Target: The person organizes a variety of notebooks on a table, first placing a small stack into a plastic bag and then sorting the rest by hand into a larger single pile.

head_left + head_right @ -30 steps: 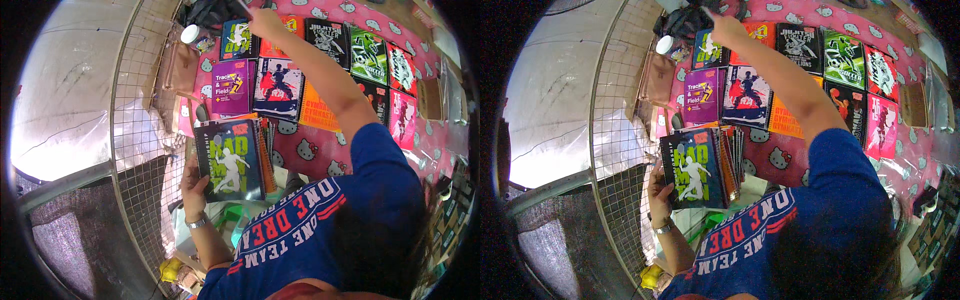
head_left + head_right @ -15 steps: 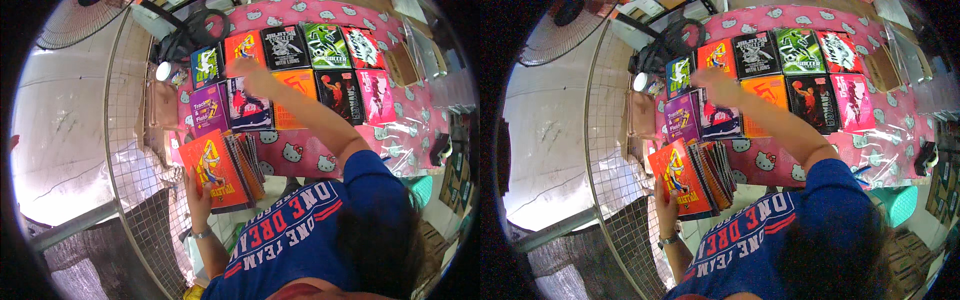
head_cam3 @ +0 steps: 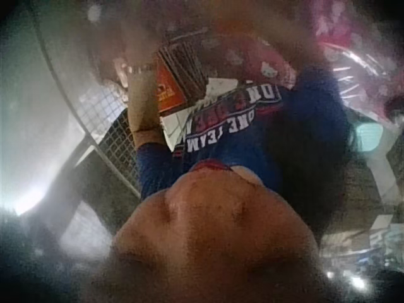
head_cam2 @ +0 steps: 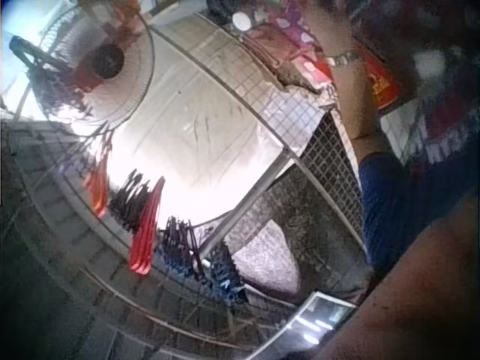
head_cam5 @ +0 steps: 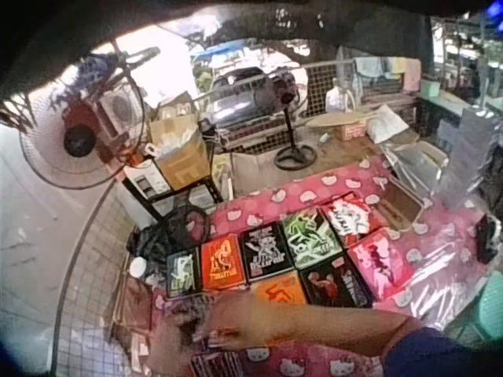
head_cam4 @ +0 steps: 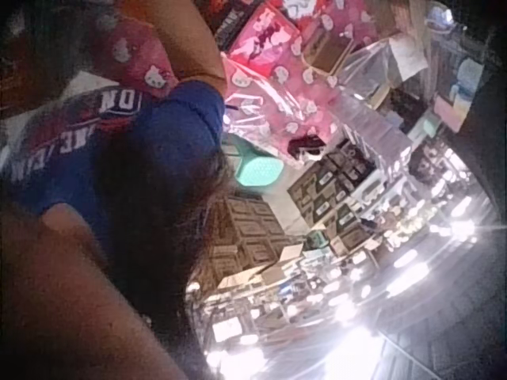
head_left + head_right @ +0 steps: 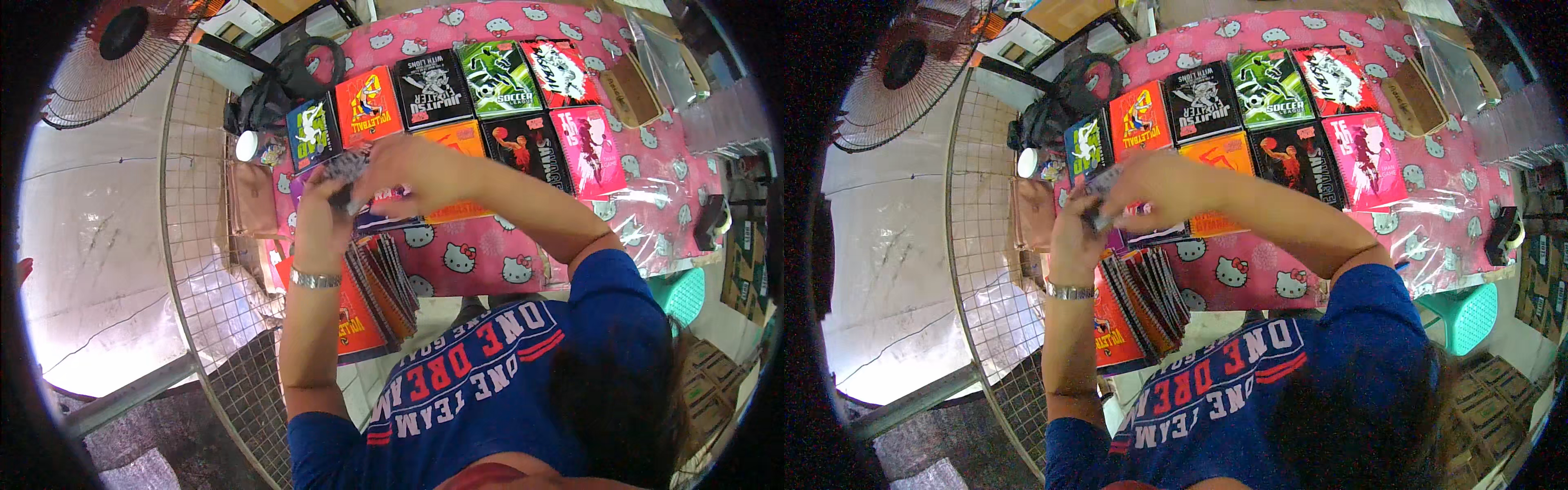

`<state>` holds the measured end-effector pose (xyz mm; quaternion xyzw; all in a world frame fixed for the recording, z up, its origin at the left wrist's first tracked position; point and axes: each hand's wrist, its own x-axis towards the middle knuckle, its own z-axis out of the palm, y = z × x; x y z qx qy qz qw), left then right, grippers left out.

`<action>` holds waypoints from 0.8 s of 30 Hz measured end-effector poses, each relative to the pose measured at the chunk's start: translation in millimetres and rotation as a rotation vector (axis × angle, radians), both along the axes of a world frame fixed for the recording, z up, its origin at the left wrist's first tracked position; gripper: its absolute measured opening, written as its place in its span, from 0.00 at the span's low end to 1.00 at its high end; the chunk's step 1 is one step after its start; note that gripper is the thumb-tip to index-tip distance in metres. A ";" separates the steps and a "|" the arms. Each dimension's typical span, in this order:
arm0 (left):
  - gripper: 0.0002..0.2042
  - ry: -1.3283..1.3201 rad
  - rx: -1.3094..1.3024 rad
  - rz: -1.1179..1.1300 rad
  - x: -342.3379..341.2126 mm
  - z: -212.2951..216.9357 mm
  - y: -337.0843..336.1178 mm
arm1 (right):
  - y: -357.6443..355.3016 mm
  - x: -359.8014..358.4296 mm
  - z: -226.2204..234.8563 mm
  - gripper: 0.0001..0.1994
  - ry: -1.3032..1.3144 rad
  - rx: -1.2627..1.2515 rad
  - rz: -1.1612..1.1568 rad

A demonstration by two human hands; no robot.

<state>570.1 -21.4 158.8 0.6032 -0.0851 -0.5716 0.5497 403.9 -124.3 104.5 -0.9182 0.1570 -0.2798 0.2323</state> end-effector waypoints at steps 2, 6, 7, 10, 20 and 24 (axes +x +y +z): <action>0.23 -0.265 -0.311 -0.095 -5.5 12.1 25.1 | -38.5 -22.0 -48.2 0.18 -0.362 0.306 -0.312; 0.39 -0.412 -0.488 -0.012 29.5 41.8 96.9 | -120.1 -98.7 -155.6 0.39 0.412 0.164 -1.300; 0.41 -0.465 -0.465 0.006 41.9 38.7 123.5 | -115.8 -100.9 -157.2 0.37 0.703 0.093 -1.115; 0.39 -0.739 -0.170 -0.106 68.1 12.5 186.8 | -121.9 -86.5 -137.2 0.21 0.788 0.217 -0.794; 0.31 -0.965 0.027 -0.403 94.5 -29.8 249.2 | 49.3 30.6 -3.2 0.21 -0.165 -0.014 0.077; 0.30 -0.227 -0.053 0.156 120.6 -56.6 257.3 | 106.0 79.3 -43.5 0.12 -0.375 -0.435 0.536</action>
